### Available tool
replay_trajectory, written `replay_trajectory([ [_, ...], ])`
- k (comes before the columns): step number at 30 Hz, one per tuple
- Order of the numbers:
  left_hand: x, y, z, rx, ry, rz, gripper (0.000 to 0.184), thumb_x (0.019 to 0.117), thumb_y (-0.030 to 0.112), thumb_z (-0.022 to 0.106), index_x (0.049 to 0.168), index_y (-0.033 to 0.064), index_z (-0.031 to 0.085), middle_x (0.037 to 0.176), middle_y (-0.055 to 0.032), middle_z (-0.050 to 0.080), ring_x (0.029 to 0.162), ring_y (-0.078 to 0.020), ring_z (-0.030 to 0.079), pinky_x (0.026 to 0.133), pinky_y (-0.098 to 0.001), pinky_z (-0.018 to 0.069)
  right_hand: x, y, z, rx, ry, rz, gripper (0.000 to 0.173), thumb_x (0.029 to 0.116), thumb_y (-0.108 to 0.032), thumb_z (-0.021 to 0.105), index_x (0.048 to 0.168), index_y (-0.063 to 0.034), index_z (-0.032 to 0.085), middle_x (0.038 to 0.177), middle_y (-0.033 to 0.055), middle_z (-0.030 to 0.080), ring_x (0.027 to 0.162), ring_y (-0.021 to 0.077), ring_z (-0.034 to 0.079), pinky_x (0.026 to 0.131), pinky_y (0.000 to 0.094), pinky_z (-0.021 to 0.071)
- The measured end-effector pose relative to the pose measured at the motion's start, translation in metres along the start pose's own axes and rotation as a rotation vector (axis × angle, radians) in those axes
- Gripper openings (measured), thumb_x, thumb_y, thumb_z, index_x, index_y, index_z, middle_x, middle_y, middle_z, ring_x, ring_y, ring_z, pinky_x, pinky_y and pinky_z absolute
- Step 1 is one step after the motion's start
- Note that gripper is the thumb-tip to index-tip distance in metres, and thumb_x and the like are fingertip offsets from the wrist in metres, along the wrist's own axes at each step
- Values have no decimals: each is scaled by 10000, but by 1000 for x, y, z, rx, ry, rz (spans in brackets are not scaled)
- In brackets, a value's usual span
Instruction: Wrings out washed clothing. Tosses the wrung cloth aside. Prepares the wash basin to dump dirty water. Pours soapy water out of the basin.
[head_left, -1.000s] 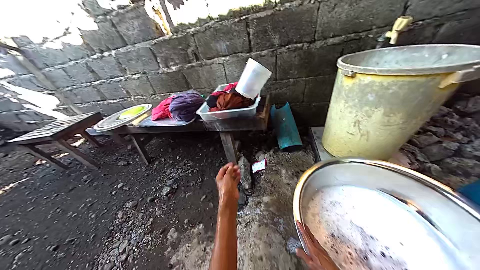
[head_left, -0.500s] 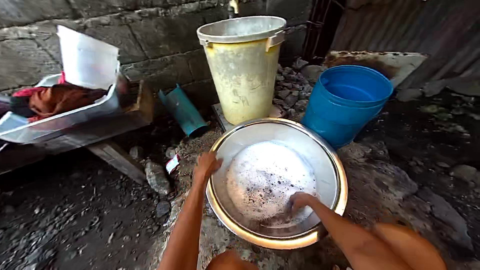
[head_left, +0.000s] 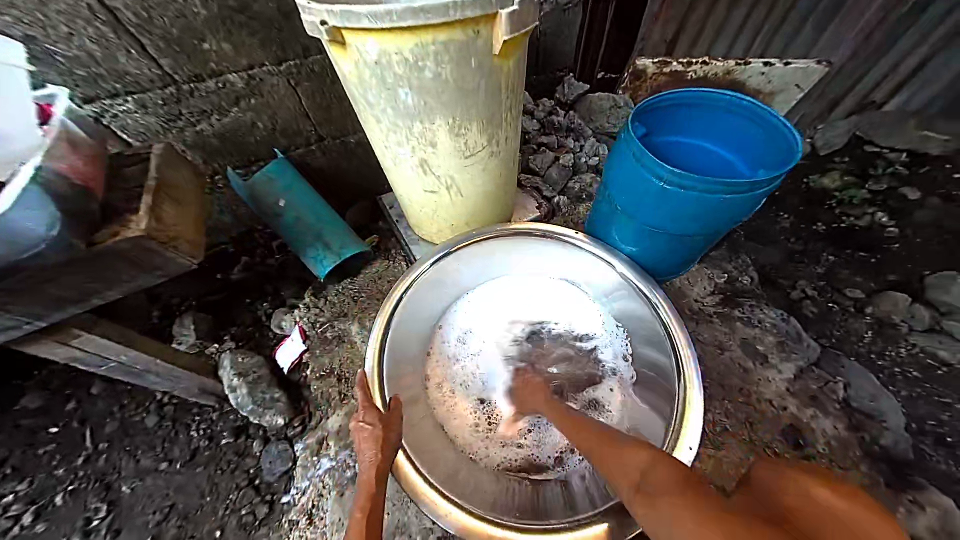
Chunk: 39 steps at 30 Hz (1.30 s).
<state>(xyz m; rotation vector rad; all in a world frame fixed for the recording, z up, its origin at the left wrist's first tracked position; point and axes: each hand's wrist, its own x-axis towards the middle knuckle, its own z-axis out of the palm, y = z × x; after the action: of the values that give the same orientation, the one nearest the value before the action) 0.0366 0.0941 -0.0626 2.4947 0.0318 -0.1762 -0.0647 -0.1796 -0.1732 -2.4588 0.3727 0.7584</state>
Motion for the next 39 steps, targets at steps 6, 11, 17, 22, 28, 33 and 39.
replay_trajectory([
  [6,-6,0,-4,-18,2,-29,842,957,217,691,1644,152,210,1245,-337,638,1111,-514,645,953,-672,479,2,60,-14,7,24,-81,584,1002,-352,643,1536,-169,493,1578,169,463,1475,409,397,1174,682,313],
  [11,-7,4,-6,-24,3,-74,826,967,238,693,1641,154,224,1301,-334,611,1175,-520,609,990,-670,456,-12,92,-44,158,254,424,673,966,-290,658,1534,-7,433,1555,301,420,1465,483,365,1166,655,327],
  [17,-4,-1,-5,-14,-15,-69,811,970,275,686,1637,169,238,1270,-319,633,1160,-506,622,972,-664,469,-34,-2,38,56,-32,-115,605,942,-180,701,1483,7,502,1616,258,351,1512,473,273,1159,740,247],
  [22,-4,0,-6,9,-14,-70,789,980,304,667,1635,172,247,1284,-314,630,1181,-502,615,982,-666,467,-45,56,22,-122,-129,-281,679,915,-118,725,1540,-256,498,1598,147,441,1449,436,417,1119,711,358],
  [28,-6,-3,-4,-2,9,-59,785,973,307,676,1628,158,269,1306,-320,617,1206,-513,598,999,-678,453,-83,107,-87,-331,-255,232,356,967,-140,663,1277,34,659,1317,314,620,1261,509,567,1015,737,413],
  [33,-5,-5,-5,29,21,-42,778,987,324,662,1631,160,259,1256,-331,638,1152,-532,623,957,-702,470,-123,54,-182,-445,-175,179,242,947,-110,679,1127,50,699,1233,291,649,1180,479,612,930,702,473],
  [39,-13,0,-6,90,69,-48,759,981,381,659,1614,149,309,1200,-350,651,1086,-547,645,898,-711,495,-144,104,-173,-286,114,59,291,1059,-134,512,1197,62,676,1185,292,679,1126,473,645,975,678,477],
])
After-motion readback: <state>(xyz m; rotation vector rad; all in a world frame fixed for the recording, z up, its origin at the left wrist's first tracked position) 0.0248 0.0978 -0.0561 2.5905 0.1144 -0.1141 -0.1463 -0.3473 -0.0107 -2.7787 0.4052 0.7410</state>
